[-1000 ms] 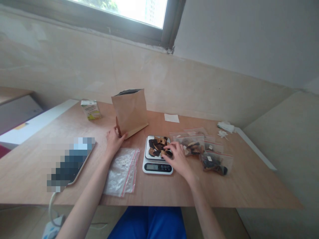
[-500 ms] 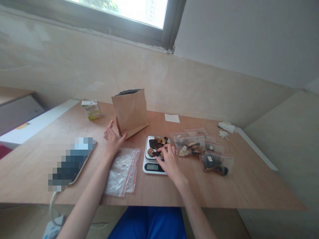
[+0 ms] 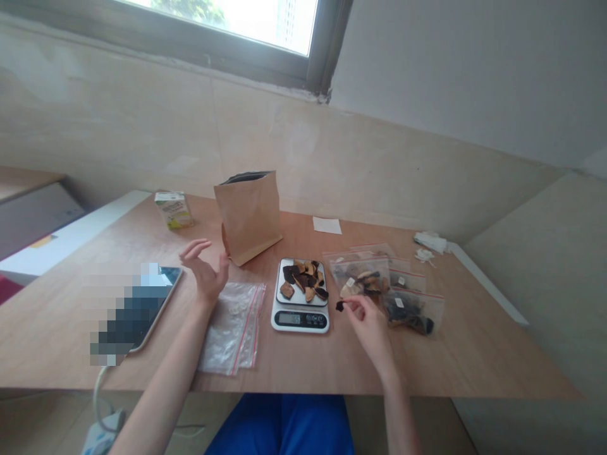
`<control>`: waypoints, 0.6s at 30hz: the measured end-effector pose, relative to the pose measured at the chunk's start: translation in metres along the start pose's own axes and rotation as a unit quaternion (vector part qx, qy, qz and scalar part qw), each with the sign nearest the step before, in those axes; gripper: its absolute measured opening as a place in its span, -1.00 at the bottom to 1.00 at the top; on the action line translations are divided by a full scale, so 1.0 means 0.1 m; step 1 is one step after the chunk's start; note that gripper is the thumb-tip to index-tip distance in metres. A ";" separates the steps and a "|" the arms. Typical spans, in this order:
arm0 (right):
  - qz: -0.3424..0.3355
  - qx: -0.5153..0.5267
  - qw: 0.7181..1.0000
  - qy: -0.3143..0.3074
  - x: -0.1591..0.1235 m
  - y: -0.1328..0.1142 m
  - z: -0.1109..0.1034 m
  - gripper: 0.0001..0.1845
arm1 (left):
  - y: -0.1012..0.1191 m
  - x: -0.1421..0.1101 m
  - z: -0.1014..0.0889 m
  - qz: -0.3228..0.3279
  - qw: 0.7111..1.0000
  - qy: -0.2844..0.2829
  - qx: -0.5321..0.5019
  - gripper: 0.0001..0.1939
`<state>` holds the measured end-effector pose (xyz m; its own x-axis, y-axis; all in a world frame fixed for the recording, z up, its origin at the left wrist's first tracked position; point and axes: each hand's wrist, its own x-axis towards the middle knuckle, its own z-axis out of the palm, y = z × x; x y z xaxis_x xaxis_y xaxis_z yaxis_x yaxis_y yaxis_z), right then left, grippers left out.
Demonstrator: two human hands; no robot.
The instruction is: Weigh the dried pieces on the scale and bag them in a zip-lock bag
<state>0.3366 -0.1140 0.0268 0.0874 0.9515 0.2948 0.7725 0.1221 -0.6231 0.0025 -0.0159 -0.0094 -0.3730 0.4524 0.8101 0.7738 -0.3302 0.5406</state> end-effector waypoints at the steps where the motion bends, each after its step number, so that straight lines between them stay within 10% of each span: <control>1: 0.005 -0.007 1.000 0.003 -0.06 0.09 0.00 -0.75 | 0.03 0.00 -0.02 0.011 1.000 0.013 0.002 -0.70; 8: 0.026 0.024 0.999 0.033 -0.42 0.17 0.08 -0.68 | 0.58 0.41 -0.16 0.077 0.995 -0.025 -0.051 -0.75; 12: 0.012 0.076 0.994 -0.073 -0.61 -0.19 0.19 -0.69 | 0.98 0.76 -0.36 -0.044 0.993 -0.026 -0.104 -0.73; 15: 0.003 0.105 0.983 -0.148 -0.73 -0.47 0.29 -0.71 | 1.06 0.70 -0.56 -0.108 0.968 -0.217 -0.062 -0.72; 18: -0.001 0.126 0.975 -0.185 -0.80 -0.61 0.33 -0.74 | 0.96 0.28 -0.72 -0.124 0.879 -0.460 -0.010 -0.66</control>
<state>0.2619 -0.1884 0.0177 -0.1822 0.9823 0.0433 0.5889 0.1443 -0.7952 0.0299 -0.0946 0.0817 0.0508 0.9880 0.1455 0.7150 -0.1377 0.6854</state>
